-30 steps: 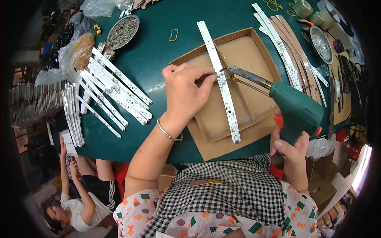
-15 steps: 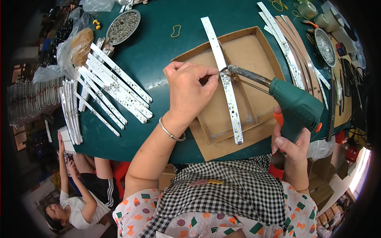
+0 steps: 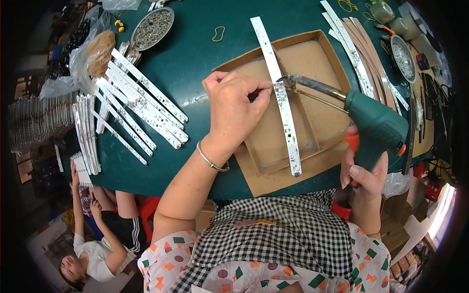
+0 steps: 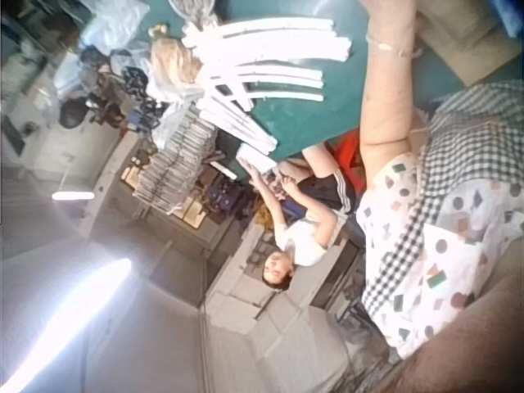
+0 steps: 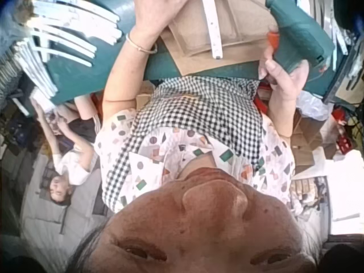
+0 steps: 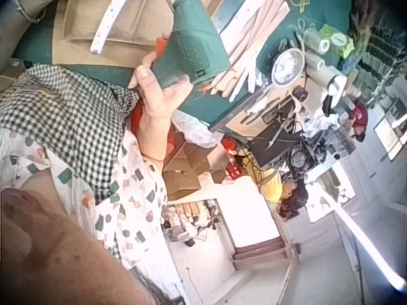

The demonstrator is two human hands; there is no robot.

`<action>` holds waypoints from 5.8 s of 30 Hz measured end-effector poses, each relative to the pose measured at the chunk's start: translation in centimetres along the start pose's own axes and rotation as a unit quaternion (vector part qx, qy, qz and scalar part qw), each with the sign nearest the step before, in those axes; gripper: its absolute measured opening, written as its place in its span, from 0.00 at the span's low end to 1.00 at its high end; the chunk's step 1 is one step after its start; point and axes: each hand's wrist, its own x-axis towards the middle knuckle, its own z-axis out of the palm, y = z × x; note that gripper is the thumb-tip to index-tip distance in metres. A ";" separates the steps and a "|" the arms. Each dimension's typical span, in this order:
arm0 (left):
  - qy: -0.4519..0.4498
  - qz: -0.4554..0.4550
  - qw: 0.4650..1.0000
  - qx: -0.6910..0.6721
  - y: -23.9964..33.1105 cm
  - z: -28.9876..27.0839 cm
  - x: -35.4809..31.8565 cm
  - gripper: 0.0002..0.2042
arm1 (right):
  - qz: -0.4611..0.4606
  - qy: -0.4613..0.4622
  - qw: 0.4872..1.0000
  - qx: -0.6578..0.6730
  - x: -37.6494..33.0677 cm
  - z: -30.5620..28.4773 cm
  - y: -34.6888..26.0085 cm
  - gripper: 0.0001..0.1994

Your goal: The person attaches small metal clips onto LED light strips and solders them into place using a handheld soldering gun.

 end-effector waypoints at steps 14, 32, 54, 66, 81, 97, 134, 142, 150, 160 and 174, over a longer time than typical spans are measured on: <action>-0.001 0.001 1.000 0.004 0.0 0.1 0.0 0.02 | 0.013 0.022 0.999 -0.024 0.3 0.6 -0.2 0.34; -0.009 0.007 1.000 0.016 1.6 -2.4 -0.1 0.11 | -0.038 0.004 0.997 0.072 0.1 -1.4 -1.6 0.37; -0.296 0.261 0.919 0.004 7.0 -4.0 -4.7 0.07 | -0.173 0.250 0.694 -0.653 6.8 -6.2 -0.9 0.32; -0.121 0.116 0.963 0.210 1.5 -18.2 -8.7 0.10 | -0.226 0.186 0.825 -0.484 7.0 -12.8 0.2 0.10; -0.128 -0.050 0.968 0.212 -7.6 -20.3 -13.0 0.13 | -0.255 0.182 0.924 -0.222 -0.7 -1.9 -0.4 0.30; -0.048 0.020 0.970 0.239 -0.9 -5.5 1.0 0.06 | -0.075 0.107 0.982 -0.139 -5.5 2.1 3.6 0.36; -0.058 -0.136 0.863 -0.483 7.5 -1.7 -5.2 0.10 | -0.022 -0.020 1.000 -0.004 0.4 4.6 0.3 0.08; -0.054 -0.018 0.954 -0.295 8.2 -1.8 -5.1 0.10 | -0.035 -0.008 0.999 0.001 0.4 4.6 1.2 0.08; -0.079 -0.094 0.902 -0.415 8.2 -1.6 -5.5 0.07 | -0.072 0.006 0.997 -0.037 0.5 5.1 1.5 0.09; -0.106 -0.214 0.910 -0.340 6.9 -2.3 -5.1 0.03 | -0.055 0.008 0.998 -0.031 0.3 3.6 0.8 0.08; -0.090 -0.112 0.985 -0.097 4.8 -0.5 -4.1 0.02 | -0.068 0.062 0.995 -0.050 -0.8 1.9 0.1 0.31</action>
